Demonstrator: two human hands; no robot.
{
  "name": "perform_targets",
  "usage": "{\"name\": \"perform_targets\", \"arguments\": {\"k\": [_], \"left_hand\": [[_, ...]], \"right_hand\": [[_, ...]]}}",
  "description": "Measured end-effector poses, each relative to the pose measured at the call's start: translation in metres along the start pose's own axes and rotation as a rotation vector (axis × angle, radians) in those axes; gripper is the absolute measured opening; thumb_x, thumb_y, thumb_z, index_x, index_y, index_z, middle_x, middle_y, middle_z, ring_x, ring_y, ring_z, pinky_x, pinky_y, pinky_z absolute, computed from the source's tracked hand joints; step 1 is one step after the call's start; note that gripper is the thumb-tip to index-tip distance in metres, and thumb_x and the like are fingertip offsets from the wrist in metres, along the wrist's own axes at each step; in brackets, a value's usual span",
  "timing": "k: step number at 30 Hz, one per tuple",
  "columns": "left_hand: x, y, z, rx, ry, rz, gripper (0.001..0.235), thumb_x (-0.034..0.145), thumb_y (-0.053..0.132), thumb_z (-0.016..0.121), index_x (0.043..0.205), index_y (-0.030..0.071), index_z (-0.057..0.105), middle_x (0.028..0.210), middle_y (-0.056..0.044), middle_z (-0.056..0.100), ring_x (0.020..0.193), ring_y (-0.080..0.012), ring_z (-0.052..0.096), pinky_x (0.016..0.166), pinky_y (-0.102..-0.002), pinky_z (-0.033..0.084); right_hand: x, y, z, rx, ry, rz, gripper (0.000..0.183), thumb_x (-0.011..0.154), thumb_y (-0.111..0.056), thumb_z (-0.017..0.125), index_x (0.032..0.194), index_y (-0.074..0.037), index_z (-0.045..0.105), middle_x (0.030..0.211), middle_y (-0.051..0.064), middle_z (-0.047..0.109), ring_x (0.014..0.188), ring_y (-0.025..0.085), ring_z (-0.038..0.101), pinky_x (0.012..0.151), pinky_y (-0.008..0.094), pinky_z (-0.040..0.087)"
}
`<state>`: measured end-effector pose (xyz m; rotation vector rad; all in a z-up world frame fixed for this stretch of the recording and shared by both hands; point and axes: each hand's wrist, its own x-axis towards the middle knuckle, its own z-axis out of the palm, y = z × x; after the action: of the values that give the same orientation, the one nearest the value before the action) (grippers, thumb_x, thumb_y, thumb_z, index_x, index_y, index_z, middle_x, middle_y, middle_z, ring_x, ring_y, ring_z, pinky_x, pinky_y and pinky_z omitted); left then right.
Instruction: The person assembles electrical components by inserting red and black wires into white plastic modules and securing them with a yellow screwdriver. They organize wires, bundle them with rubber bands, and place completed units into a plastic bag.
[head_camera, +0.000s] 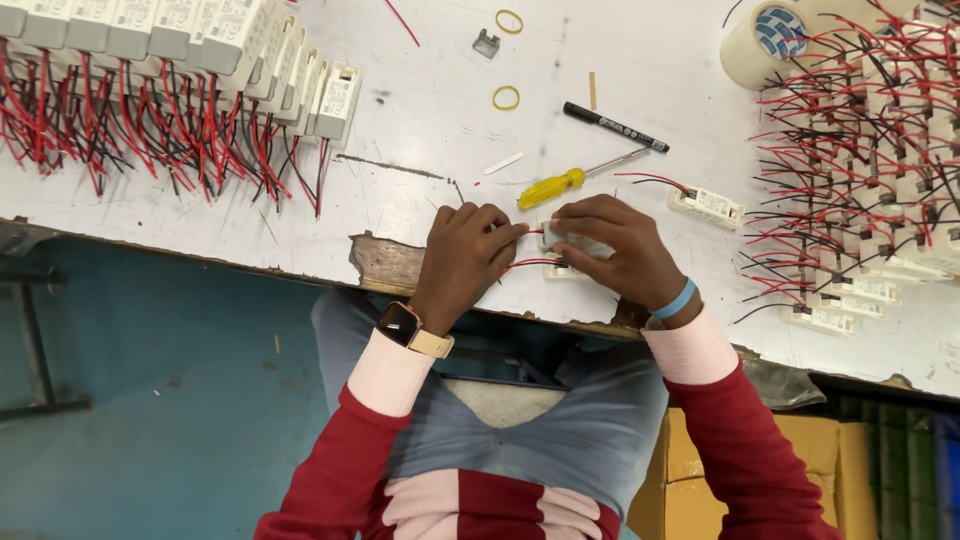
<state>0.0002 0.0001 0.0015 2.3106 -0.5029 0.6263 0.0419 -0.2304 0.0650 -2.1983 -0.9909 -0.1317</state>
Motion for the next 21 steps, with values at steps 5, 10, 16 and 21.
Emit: {"name": "perform_targets", "arguments": {"k": [5, 10, 16, 21], "left_hand": [[0.002, 0.000, -0.002, -0.008, -0.010, -0.004, 0.018, 0.087, 0.015, 0.078, 0.105, 0.017, 0.079, 0.094, 0.002, 0.065, 0.087, -0.0180, 0.060, 0.078, -0.037, 0.041], [0.002, -0.001, -0.003, -0.018, -0.018, -0.017, 0.020, 0.085, 0.015, 0.078, 0.105, 0.017, 0.079, 0.092, 0.002, 0.065, 0.087, -0.0184, 0.060, 0.077, -0.037, 0.040], [0.011, 0.005, -0.006, -0.040, -0.049, -0.040, 0.014, 0.085, 0.016, 0.079, 0.098, 0.018, 0.079, 0.089, 0.002, 0.064, 0.084, -0.0181, 0.059, 0.076, -0.038, 0.040], [0.012, 0.004, -0.002, -0.073, -0.067, -0.063, 0.011, 0.083, 0.020, 0.080, 0.094, 0.018, 0.080, 0.087, 0.003, 0.064, 0.081, -0.0173, 0.059, 0.074, -0.037, 0.038]], "right_hand": [[0.004, 0.000, 0.001, -0.065, -0.021, -0.032, 0.029, 0.083, -0.011, 0.084, 0.110, -0.003, 0.075, 0.113, 0.012, 0.072, 0.103, 0.026, 0.069, 0.087, 0.035, 0.058], [0.002, -0.014, 0.003, -0.400, -0.020, -0.214, 0.030, 0.083, -0.012, 0.079, 0.111, -0.003, 0.074, 0.115, 0.011, 0.072, 0.105, 0.029, 0.068, 0.086, 0.041, 0.054], [-0.005, -0.014, 0.005, -0.434, 0.015, -0.160, 0.032, 0.084, -0.009, 0.077, 0.116, -0.006, 0.074, 0.116, 0.009, 0.075, 0.101, 0.026, 0.069, 0.081, 0.039, 0.051], [-0.006, 0.007, 0.015, -0.256, 0.054, -0.122, 0.028, 0.083, -0.009, 0.080, 0.110, -0.013, 0.076, 0.116, 0.004, 0.077, 0.100, 0.023, 0.072, 0.081, 0.036, 0.054]]}}
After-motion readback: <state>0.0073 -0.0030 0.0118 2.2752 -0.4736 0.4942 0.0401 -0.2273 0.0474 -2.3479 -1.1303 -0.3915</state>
